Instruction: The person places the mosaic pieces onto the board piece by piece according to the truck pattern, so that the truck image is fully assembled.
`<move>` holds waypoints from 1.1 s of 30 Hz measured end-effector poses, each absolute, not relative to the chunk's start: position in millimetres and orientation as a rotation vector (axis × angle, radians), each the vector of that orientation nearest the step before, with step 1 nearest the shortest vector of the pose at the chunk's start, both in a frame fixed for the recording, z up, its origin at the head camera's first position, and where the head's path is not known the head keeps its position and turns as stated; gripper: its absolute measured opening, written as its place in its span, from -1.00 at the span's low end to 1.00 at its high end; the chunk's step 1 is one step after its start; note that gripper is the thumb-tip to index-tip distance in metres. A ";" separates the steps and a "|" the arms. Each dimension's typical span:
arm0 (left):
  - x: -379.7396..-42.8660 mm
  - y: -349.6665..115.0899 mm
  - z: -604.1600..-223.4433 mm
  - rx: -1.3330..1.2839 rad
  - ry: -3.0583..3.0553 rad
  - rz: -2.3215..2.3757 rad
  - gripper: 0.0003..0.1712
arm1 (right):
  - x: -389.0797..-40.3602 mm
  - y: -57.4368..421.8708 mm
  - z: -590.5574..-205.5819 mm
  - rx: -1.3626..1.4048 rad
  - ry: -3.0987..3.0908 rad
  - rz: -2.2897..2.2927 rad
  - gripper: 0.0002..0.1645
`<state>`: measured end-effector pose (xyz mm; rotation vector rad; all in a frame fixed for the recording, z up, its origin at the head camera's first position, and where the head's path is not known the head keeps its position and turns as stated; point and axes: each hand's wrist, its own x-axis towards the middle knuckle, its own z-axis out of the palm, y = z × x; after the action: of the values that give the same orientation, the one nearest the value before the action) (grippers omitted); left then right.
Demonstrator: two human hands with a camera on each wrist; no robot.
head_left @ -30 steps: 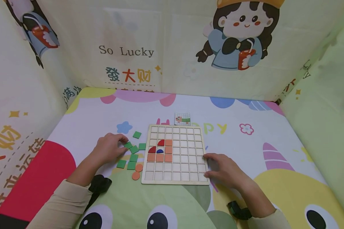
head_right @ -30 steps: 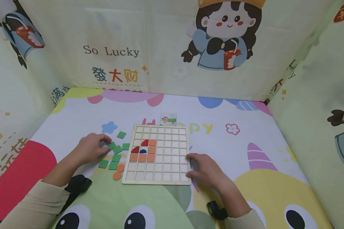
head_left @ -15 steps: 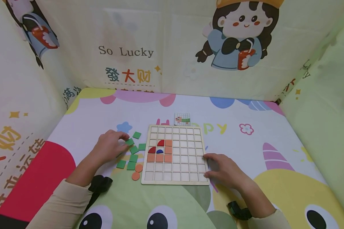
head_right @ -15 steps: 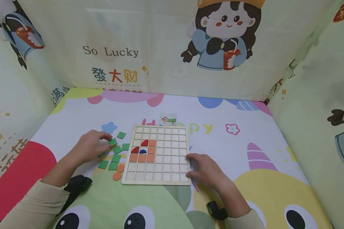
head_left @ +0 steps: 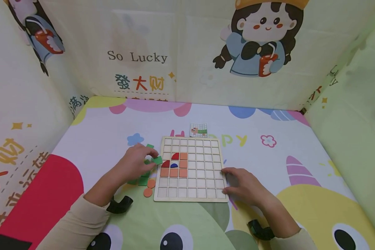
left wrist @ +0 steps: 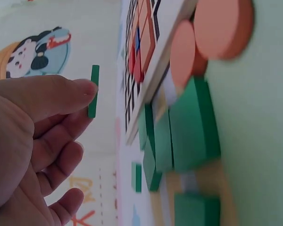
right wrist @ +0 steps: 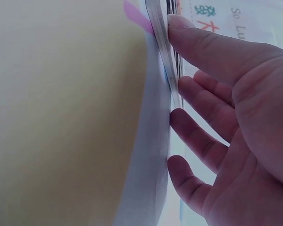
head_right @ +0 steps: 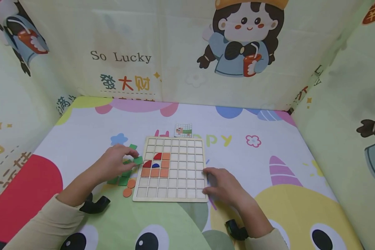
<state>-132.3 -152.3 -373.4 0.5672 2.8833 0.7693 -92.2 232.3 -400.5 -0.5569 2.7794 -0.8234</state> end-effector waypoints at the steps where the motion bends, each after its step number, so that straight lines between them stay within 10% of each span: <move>1: -132.0 -149.8 -373.7 0.589 2.874 0.772 -0.74 | -92.1 232.3 -400.3 -0.556 2.779 -0.825 -0.31; 33: -131.1 -76.5 -383.9 0.918 2.736 0.748 -0.84 | -92.1 230.6 -398.1 -0.563 2.769 -0.813 -0.31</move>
<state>-131.1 -76.5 -383.9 0.9185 2.7362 0.7475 -92.1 230.6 -398.1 -0.5625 2.7694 -0.8128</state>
